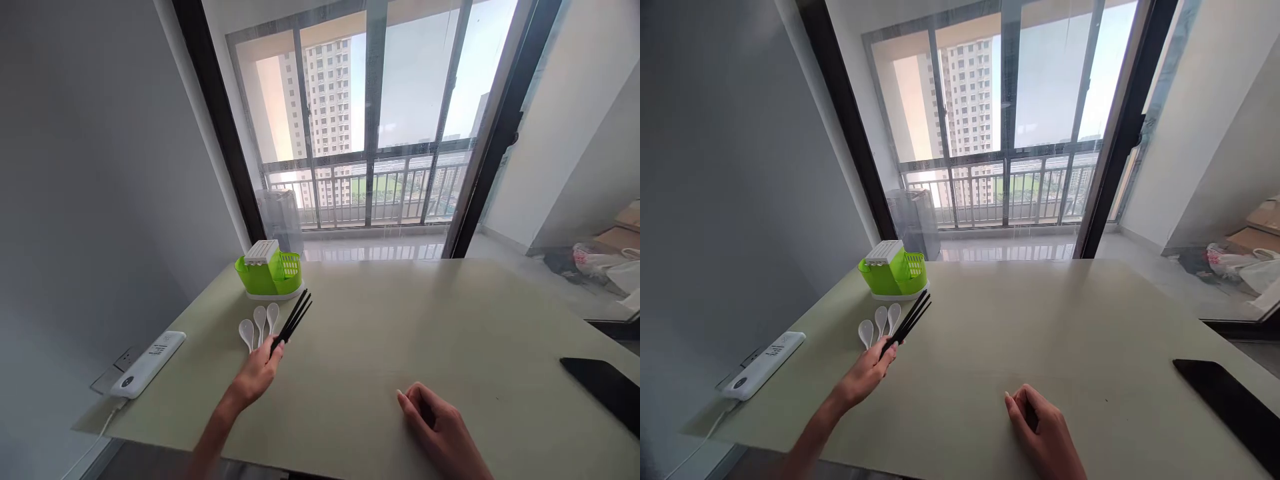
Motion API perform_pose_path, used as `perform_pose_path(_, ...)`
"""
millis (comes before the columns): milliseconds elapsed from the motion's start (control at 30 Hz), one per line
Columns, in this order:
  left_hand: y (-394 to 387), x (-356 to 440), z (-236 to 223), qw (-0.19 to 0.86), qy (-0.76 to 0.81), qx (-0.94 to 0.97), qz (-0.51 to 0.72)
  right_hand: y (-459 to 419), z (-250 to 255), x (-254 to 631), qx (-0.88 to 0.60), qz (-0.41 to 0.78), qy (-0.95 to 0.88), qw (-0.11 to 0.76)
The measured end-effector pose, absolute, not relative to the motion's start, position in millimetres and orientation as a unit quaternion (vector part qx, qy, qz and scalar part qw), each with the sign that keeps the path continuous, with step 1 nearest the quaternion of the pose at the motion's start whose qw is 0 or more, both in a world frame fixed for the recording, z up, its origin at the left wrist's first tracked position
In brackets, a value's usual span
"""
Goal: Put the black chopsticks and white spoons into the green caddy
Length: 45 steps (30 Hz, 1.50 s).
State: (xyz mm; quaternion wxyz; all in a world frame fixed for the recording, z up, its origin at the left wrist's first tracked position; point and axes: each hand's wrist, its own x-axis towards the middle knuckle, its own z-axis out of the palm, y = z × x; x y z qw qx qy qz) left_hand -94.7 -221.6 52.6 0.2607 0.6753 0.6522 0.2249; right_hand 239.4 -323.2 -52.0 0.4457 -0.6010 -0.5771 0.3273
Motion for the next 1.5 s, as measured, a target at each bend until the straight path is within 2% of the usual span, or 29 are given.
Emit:
perform_pose_path(100,-228.8,-47.0,47.5,0.235,0.628,0.729,0.137,-322.2,-50.7,239.9,-0.593,0.331,-0.583,0.446)
perform_pose_path(300,-239.5,9.8,35.3,0.149,0.647,0.747,0.039,-321.4,-45.3,237.0,-0.591,0.324,-0.573,0.466)
perform_pose_path(533,-241.8,27.6,19.9,0.03,0.664,0.747,0.001,-321.0,-42.5,236.0,-0.59,0.312,-0.575,0.474)
perform_pose_path(967,-251.4,28.3,-0.6,-0.049,0.661,0.745,0.076,-321.6,-41.3,238.0,-0.583,0.322,-0.584,0.465)
perform_pose_path(1133,-258.4,23.3,-9.4,-0.05,0.64,0.745,0.179,-320.9,-42.8,238.7,-0.58,0.317,-0.589,0.465)
perform_pose_path(1333,-251.1,-30.5,0.3,-0.1,0.662,0.683,0.293,-323.4,-39.2,238.6,-0.573,0.323,-0.586,0.474)
perform_pose_path(1500,-249.4,-93.8,-2.7,-0.153,0.751,0.578,0.28,-324.1,-37.7,238.3,-0.573,0.318,-0.584,0.48)
